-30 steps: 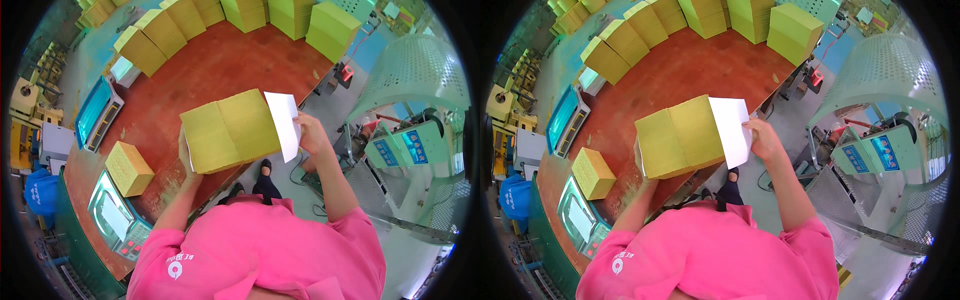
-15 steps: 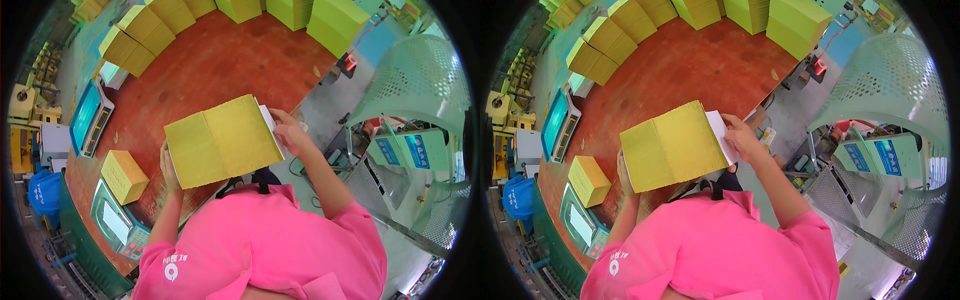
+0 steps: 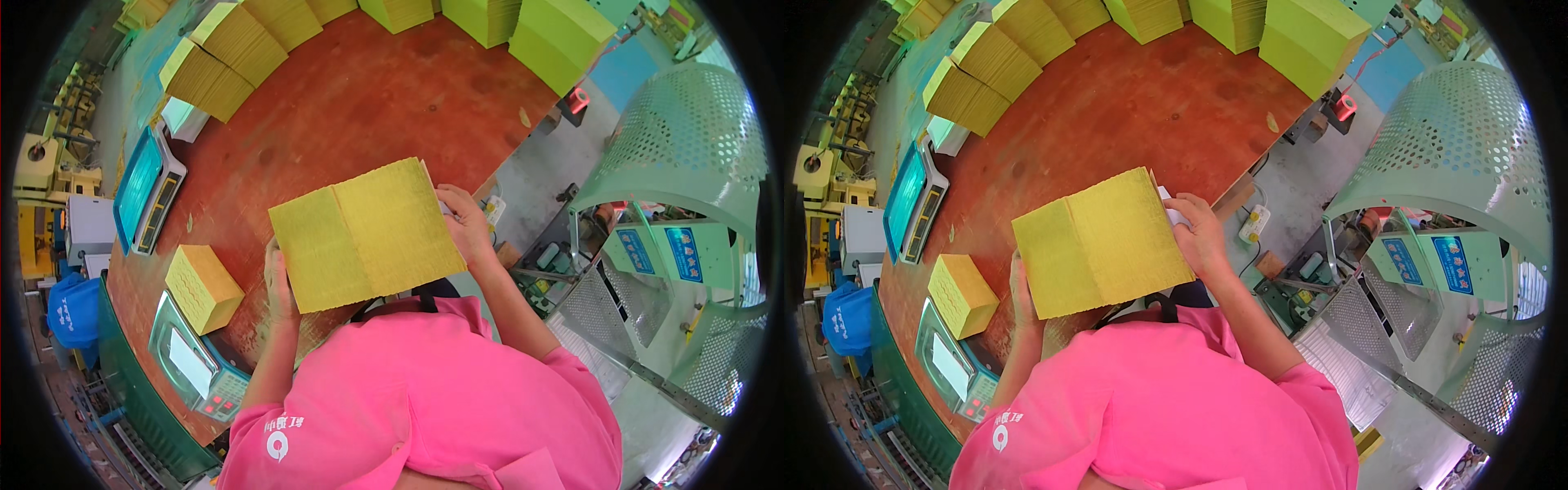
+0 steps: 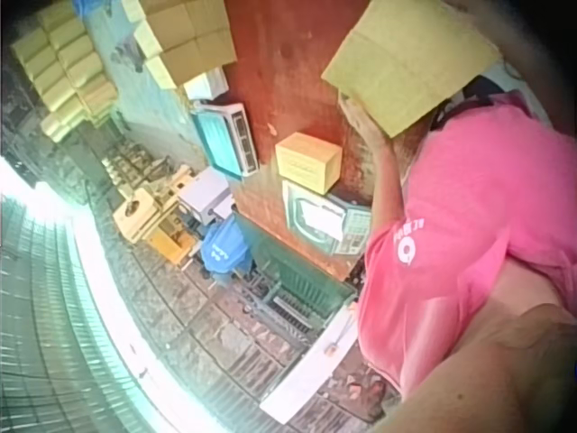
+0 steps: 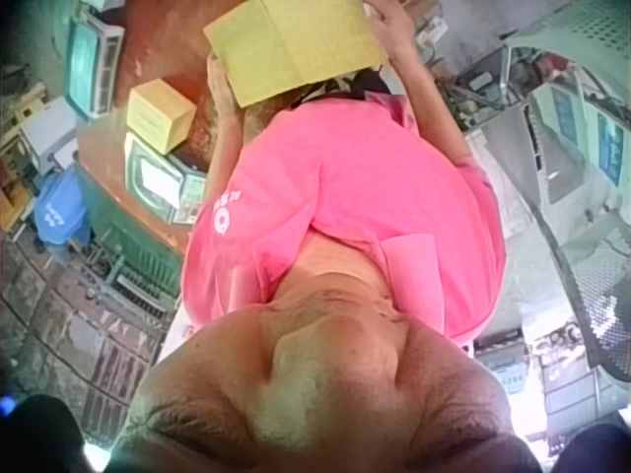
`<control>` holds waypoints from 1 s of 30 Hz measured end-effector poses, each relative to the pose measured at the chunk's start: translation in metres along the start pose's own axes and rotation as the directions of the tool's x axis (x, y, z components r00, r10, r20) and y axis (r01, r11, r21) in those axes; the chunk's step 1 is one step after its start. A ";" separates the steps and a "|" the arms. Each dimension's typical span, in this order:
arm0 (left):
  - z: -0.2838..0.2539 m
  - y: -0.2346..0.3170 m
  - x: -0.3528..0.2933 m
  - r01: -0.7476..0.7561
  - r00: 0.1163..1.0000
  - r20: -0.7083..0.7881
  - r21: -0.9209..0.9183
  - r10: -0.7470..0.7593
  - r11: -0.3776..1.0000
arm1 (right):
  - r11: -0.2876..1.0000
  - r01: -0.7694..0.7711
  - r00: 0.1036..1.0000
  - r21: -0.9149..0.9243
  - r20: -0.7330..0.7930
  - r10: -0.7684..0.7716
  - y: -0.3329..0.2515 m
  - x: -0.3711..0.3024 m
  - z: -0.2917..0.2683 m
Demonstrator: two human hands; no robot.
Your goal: Stacking yellow paper, adding a white cover sheet, and using an automatic strapping machine to bundle stacks with a ribbon.
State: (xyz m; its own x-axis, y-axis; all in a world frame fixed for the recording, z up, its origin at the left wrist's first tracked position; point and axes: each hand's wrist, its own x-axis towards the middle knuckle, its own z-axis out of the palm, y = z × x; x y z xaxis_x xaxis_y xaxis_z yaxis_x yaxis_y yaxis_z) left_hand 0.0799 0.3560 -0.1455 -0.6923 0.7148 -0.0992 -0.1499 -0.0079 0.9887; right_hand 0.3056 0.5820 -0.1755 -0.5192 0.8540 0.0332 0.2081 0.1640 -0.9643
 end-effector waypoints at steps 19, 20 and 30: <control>-0.010 0.034 0.003 0.413 0.907 0.145 -0.121 -0.396 0.902 | 0.908 -0.360 0.916 0.213 0.268 0.300 -0.038 0.016 -0.021; -0.011 0.034 0.002 0.416 0.905 0.155 -0.126 -0.397 0.900 | 0.909 -0.360 0.914 0.212 0.273 0.299 -0.044 0.016 -0.024; -0.008 0.033 0.004 0.417 0.906 0.133 -0.114 -0.402 0.902 | 0.935 -0.336 0.893 0.114 0.353 0.278 -0.067 0.016 -0.037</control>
State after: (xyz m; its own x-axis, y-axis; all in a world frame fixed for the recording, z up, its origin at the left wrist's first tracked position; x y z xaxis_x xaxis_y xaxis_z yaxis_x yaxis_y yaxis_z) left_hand 0.0665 0.3530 -0.1138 -0.4734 0.7436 -0.4722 -0.5040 0.2109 0.8375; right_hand 0.3142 0.6031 -0.1004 -0.6985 0.6343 -0.3312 0.2745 -0.1900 -0.9427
